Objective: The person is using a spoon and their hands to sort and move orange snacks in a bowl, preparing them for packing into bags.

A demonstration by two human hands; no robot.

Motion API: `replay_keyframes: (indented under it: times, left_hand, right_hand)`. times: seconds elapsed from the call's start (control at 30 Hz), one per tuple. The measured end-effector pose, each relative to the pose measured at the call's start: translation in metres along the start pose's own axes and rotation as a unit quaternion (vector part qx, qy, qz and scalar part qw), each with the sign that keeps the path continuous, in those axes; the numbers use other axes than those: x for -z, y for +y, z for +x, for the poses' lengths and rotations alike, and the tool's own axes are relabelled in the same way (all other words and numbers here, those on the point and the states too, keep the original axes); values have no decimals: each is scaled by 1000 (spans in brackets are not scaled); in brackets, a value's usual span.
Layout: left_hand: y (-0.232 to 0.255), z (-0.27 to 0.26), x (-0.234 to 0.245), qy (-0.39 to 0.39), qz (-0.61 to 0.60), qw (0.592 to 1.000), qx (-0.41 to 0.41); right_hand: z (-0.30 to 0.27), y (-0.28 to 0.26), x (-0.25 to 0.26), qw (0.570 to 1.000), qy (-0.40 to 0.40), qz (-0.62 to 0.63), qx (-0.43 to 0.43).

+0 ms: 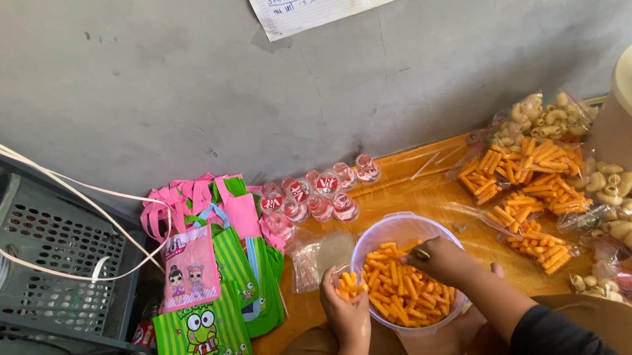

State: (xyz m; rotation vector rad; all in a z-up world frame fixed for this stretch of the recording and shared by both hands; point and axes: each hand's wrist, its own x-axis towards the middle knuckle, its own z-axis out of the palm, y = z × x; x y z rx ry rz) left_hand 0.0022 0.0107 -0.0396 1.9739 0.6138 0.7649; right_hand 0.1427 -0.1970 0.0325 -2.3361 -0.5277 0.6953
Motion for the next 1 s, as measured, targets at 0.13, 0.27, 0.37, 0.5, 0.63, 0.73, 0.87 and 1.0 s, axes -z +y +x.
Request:
replay_keyframes:
  times: [0.13, 0.27, 0.37, 0.5, 0.63, 0.73, 0.87, 1.0]
  left_hand:
    - [1, 1, -2, -1, -46, 999, 12]
    - [16, 2, 1, 35, -95, 995, 25]
    - [29, 2, 10, 64, -98, 992, 52]
    - [42, 5, 18, 66, -173, 977, 104]
    - [47, 3, 16, 61, -142, 981, 120]
    - [42, 4, 11, 37, -183, 979, 84]
    - [41, 0, 12, 21, -164, 986, 9]
    - [57, -3, 15, -16, -166, 986, -10]
  right_hand:
    - [-17, 3, 15, 997, 16, 58, -40]
    - [-43, -18, 46, 987, 4, 157, -40]
    - [-46, -17, 58, 966, 39, 250, -45]
    - [-45, -6, 65, 946, 60, 314, -46]
    - [-44, -3, 62, 930, 83, 353, -59]
    - [-37, 5, 57, 898, 116, 419, -62]
    - [-30, 9, 45, 869, 113, 477, -70]
    - [-19, 21, 31, 838, 104, 532, -64]
